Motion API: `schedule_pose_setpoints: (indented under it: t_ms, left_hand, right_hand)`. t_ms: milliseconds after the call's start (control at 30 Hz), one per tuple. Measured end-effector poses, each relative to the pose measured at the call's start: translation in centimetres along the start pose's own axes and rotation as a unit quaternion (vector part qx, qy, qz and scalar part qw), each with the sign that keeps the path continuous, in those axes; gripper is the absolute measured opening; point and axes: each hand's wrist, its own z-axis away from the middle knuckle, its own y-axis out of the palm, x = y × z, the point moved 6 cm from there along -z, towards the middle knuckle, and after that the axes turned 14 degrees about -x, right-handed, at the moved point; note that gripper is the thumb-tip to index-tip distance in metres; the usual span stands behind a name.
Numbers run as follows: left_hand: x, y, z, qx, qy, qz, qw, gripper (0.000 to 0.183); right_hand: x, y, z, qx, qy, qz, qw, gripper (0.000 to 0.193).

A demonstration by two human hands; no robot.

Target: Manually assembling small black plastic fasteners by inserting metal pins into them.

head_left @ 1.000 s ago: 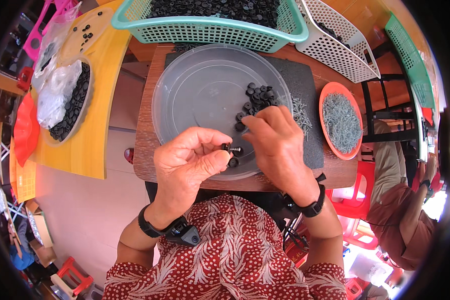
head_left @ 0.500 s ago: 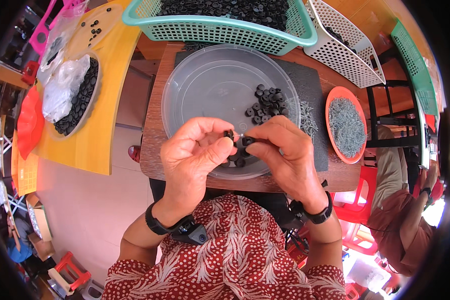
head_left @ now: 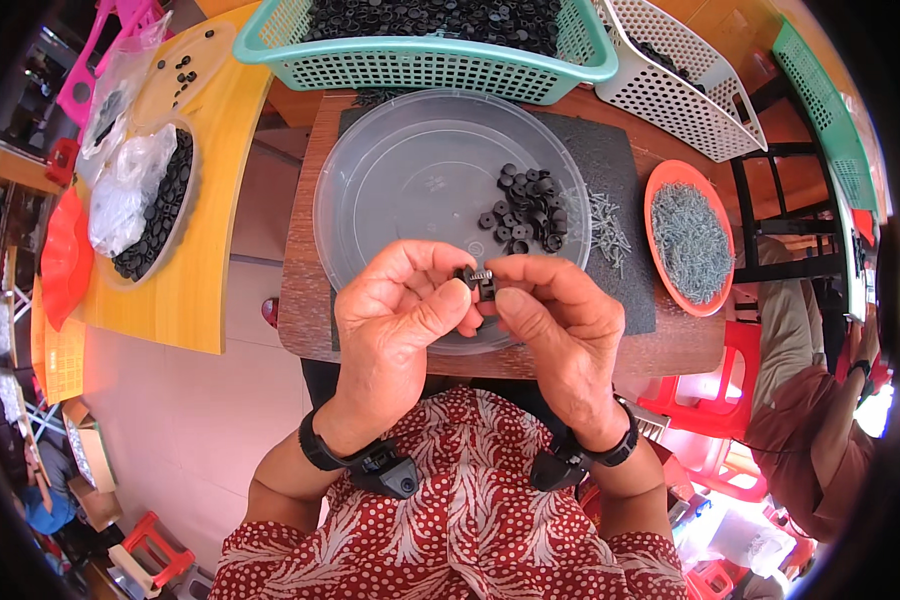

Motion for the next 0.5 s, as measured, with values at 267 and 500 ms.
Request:
schedule_pose_setpoints:
  t_ms: [267, 500]
  left_hand:
    - [-0.3, 0.2, 0.3, -0.009, -0.001, 0.023, 1.0, 0.021]
    - [0.0, 0.3, 0.6, 0.009, -0.021, 0.045, 0.999, 0.021]
  right_hand:
    - [1.5, 0.2, 0.7, 0.036, -0.206, 0.115, 0.971, 0.025]
    - [2.1, 0.0, 0.7, 0.04, -0.23, 0.098, 0.967, 0.026]
